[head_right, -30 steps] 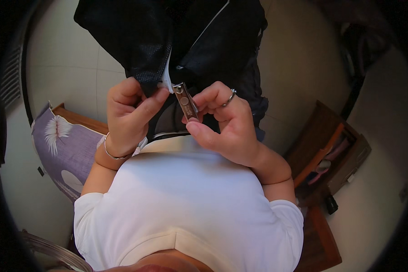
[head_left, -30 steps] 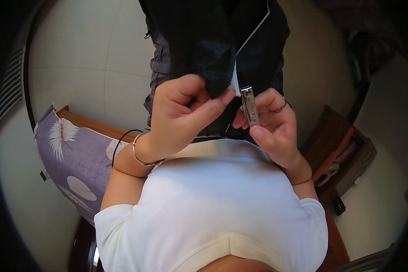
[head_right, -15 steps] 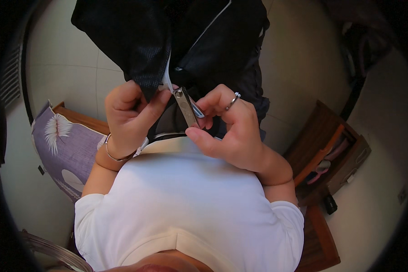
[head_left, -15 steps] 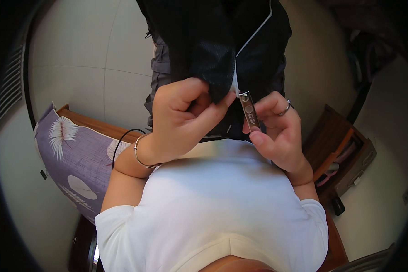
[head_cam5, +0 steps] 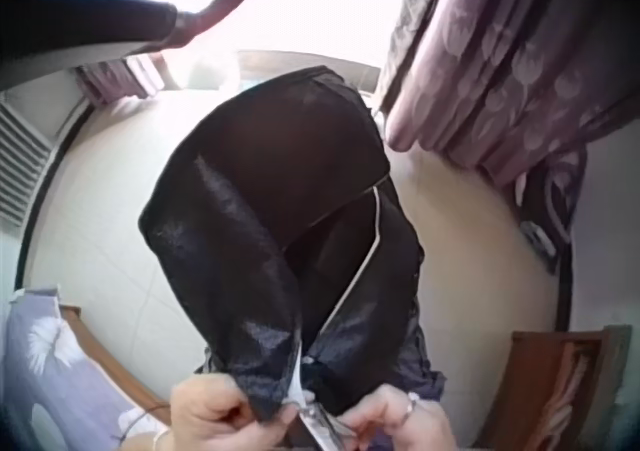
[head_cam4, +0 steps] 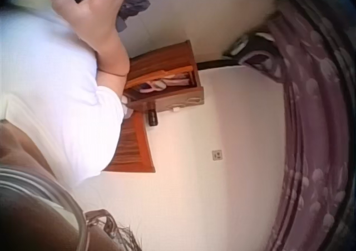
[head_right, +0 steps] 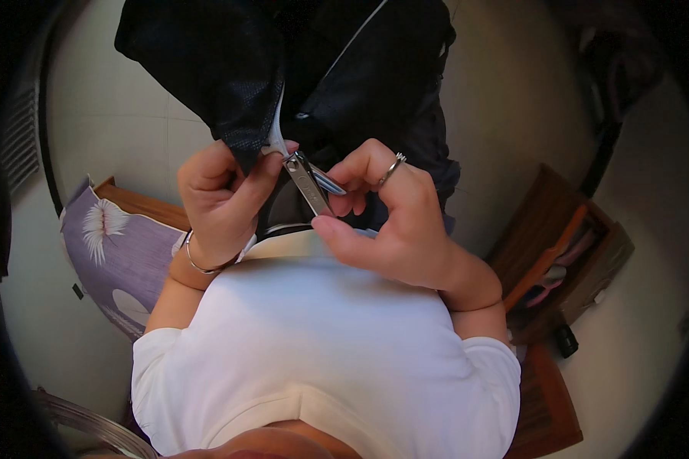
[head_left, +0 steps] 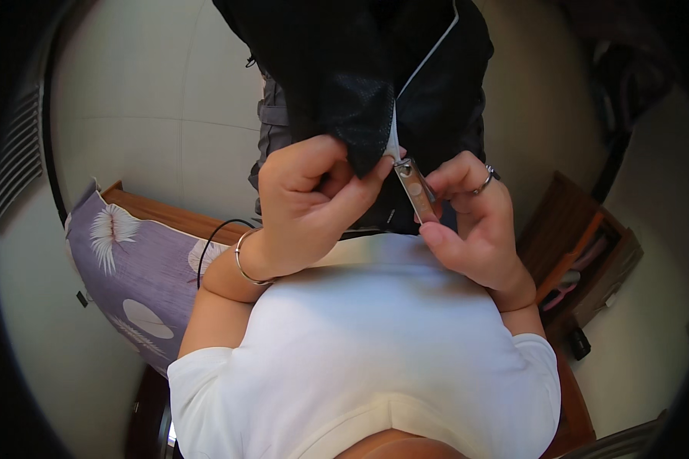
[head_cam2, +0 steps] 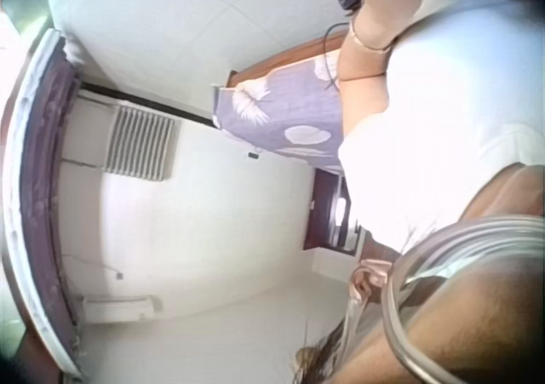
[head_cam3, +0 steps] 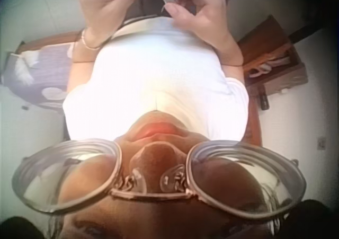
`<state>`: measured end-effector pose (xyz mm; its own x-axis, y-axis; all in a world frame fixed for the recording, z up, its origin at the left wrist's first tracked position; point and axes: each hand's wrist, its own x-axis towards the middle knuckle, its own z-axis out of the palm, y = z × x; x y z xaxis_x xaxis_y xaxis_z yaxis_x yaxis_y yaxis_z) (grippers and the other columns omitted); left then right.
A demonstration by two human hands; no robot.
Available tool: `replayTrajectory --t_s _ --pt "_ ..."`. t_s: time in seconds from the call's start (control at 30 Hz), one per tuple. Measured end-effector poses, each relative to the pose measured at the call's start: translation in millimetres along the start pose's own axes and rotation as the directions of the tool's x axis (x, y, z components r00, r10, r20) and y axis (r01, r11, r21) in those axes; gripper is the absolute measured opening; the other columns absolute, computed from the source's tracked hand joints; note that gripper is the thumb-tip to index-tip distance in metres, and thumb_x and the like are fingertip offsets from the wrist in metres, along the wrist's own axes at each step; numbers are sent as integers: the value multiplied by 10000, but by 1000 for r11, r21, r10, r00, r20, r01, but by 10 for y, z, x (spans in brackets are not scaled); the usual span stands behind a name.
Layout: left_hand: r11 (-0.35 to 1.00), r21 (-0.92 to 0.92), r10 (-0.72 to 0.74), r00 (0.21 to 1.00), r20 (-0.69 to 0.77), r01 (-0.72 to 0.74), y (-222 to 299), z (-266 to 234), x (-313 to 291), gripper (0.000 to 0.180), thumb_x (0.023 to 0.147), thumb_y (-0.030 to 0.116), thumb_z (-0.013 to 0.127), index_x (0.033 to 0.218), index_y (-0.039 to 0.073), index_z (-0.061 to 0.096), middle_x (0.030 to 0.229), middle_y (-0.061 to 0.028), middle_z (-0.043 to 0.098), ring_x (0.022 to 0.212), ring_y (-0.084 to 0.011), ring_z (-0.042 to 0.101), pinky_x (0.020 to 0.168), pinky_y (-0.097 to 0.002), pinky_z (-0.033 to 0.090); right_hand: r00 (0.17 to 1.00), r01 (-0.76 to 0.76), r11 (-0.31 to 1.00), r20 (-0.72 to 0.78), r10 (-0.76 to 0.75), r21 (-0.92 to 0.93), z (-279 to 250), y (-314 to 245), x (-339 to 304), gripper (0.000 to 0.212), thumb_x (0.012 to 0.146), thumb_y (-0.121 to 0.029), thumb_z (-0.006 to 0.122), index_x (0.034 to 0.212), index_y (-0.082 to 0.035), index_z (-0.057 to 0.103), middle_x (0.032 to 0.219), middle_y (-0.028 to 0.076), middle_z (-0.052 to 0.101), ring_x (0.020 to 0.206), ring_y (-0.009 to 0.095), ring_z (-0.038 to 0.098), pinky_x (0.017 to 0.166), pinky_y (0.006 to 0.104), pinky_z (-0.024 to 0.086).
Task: The person repairs a broken zipper on a black garment. They use a nail clipper to trim the frayed white zipper pull, then use a small metal tool to manipulate and reattach the zipper slider to the teeth. The person repeatedly tests the zipper's movement to ensure it functions correctly.
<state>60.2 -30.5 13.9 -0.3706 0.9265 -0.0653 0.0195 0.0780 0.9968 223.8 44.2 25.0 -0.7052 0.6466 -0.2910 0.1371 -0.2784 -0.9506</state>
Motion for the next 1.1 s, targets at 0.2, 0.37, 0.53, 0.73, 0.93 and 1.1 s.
replayTrajectory --t_s 0.2,0.37,0.53,0.73,0.93,1.1 --pt "990 -137 -31 1000 6 31 -51 11 -9 228 728 -34 610 565 24 460 458 66 308 439 -7 244 390 -181 182 999 49 999 -1 -49 6 0 21 9 272 630 -78 664 840 0 510 684 30 547 607 82 493 570 198 405" --pt "991 -131 -24 999 24 27 -65 21 -31 210 723 -43 611 573 16 477 456 65 320 436 -6 253 390 -178 190 999 36 999 -9 -36 36 6 45 -3 267 648 -73 641 864 7 507 689 28 539 604 82 481 573 195 399" --pt "1000 -7 -1 1000 0 1 -22 55 -7 71 710 -46 618 666 -5 580 449 43 378 421 -8 279 391 -170 211 1000 -9 1000 15 8 19 38 119 12 256 678 -83 612 895 7 507 702 24 525 608 83 457 568 203 385" --pt "999 39 18 1000 -23 -17 -52 82 -8 46 700 -48 623 718 -8 613 454 25 425 413 -11 285 390 -167 223 999 10 1000 35 -10 2 7 121 -3 266 690 -104 614 906 8 508 708 26 532 609 83 454 565 207 377" --pt "992 -121 -44 999 -14 42 -77 89 -15 100 709 -60 610 638 -17 553 464 42 427 429 0 281 399 -161 227 998 66 997 10 -66 -51 -10 167 -44 217 725 -87 608 905 15 540 710 36 549 566 77 459 519 191 369" --pt "968 -239 -74 997 7 73 -85 76 -14 116 731 -58 590 634 -19 542 478 60 397 450 9 284 411 -154 231 999 -23 991 39 18 132 -6 145 -51 195 796 -71 576 951 44 546 759 54 592 646 79 555 578 180 434"
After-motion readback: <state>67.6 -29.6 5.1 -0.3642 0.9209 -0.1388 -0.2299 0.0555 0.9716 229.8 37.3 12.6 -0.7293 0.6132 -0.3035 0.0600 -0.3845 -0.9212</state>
